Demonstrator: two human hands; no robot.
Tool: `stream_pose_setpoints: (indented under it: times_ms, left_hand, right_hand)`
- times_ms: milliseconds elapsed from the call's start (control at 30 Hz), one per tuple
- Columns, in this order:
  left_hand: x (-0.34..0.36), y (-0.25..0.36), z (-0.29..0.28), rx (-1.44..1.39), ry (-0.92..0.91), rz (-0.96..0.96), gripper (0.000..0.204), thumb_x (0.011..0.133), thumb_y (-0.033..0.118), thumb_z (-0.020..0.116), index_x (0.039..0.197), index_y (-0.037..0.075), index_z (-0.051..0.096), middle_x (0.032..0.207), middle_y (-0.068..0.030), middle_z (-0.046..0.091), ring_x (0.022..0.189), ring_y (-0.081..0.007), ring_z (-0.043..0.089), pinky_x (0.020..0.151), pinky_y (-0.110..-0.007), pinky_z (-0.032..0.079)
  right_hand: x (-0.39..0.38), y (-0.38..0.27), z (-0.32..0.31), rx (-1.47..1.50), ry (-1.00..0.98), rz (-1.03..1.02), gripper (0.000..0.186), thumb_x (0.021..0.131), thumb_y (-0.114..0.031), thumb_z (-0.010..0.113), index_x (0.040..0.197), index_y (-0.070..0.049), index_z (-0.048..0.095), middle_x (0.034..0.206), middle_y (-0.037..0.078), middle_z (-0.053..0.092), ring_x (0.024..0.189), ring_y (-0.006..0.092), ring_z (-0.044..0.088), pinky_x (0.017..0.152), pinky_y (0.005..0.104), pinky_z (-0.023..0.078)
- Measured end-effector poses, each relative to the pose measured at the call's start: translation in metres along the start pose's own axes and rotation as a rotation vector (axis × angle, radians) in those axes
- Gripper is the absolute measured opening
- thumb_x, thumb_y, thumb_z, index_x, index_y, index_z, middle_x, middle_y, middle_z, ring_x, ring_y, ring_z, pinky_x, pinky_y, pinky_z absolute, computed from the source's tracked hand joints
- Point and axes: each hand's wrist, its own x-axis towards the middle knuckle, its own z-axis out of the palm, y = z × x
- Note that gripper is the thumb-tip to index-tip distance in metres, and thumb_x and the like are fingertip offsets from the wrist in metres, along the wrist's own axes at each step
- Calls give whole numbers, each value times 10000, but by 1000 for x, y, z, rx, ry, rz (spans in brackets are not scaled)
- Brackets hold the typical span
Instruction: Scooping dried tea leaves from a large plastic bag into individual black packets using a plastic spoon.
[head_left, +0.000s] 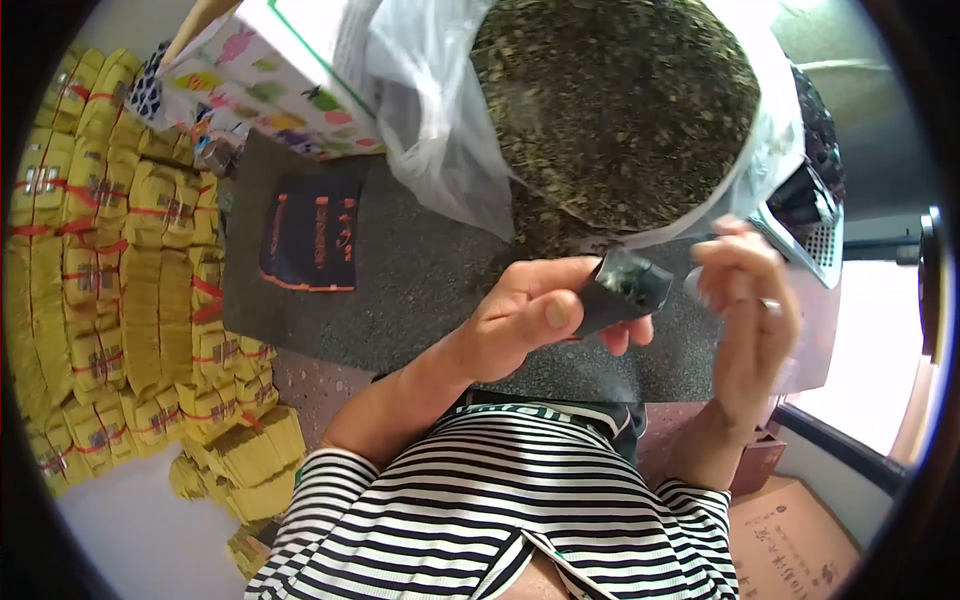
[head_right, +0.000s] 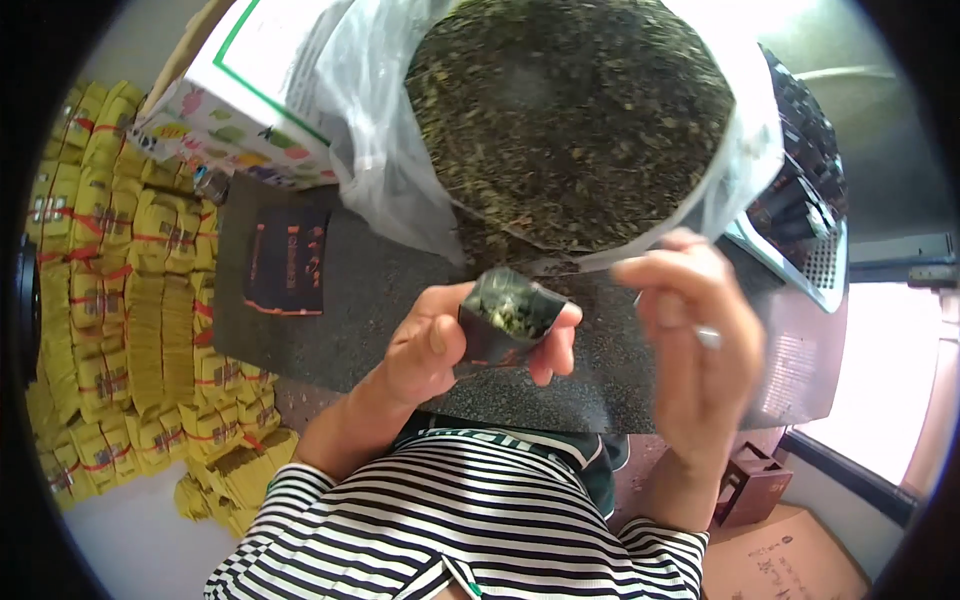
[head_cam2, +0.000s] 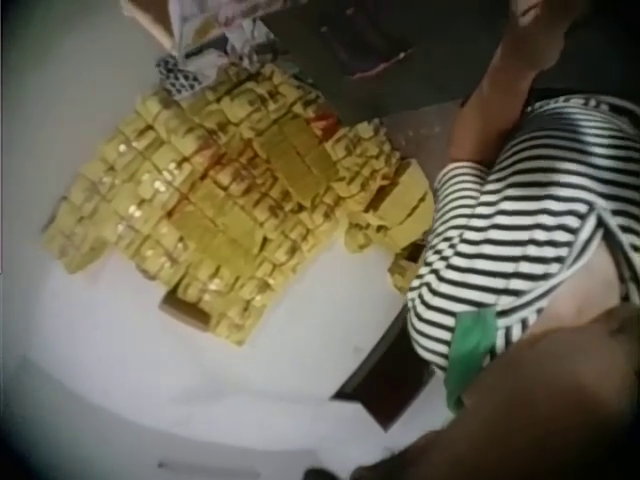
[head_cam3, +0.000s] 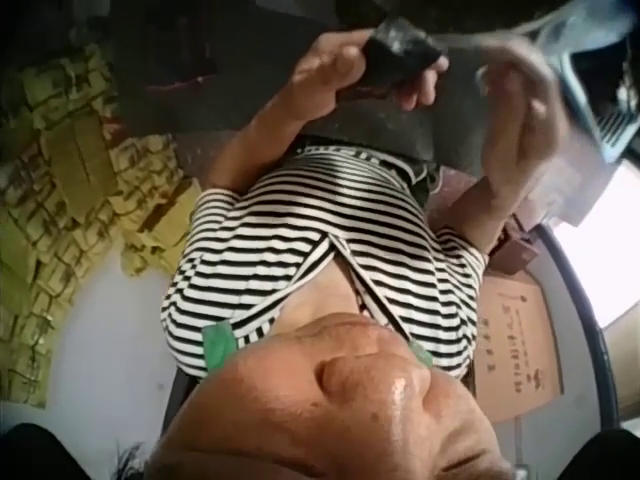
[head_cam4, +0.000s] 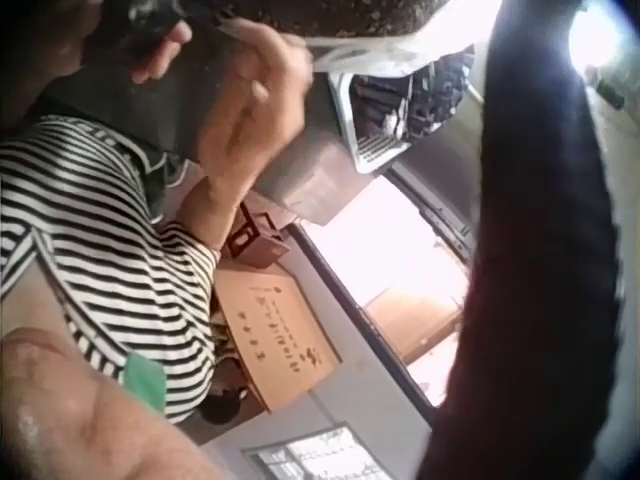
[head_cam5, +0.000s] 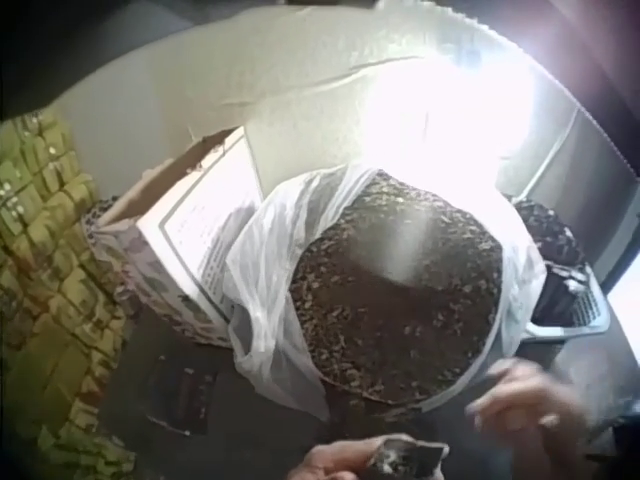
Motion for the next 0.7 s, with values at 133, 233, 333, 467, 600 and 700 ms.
stream_pose_setpoints:
  times_ms: [133,233,333,467,600,700]
  left_hand:
    - [0,-11,5,60,-64,-18,642,978,531,518,1202,-65,597,1040,-117,660,909,-152,599,841,-303,479]
    - [2,-16,8,86,-69,-41,667,964,566,515,1140,-68,623,1040,-137,651,930,-173,603,857,-322,477]
    - [2,-23,9,138,-98,-66,682,963,570,509,1155,-75,620,1078,-150,639,971,-197,611,885,-331,470]
    - [10,-28,13,414,-59,89,668,961,521,545,1261,-75,578,1235,-190,604,1127,-260,593,964,-369,460]
    - [2,-27,11,618,-5,177,575,940,408,626,1275,-57,585,1290,-206,599,1212,-308,571,1015,-392,441]
    - [-12,-26,13,706,41,177,520,912,360,675,1234,-44,619,1219,-201,636,1165,-307,597,984,-380,458]
  right_hand:
    - [-10,1,13,417,-148,136,212,781,-2,663,986,50,684,727,52,571,590,102,491,549,250,394]
    - [-12,10,3,390,-199,32,238,691,86,737,917,23,704,675,45,575,564,89,511,499,226,371]
    - [-20,16,-5,382,-201,-1,216,695,75,739,898,8,706,694,52,589,574,94,521,498,228,370]
    - [-23,15,-31,305,-75,17,162,757,85,702,892,-4,701,753,57,626,665,124,605,555,217,435]
    - [-33,31,-95,154,281,141,132,877,25,628,973,-33,697,799,14,632,661,49,532,561,180,378]
    - [-36,65,-165,-201,520,182,173,975,-136,608,1085,-27,687,792,-14,609,641,19,484,577,171,374]
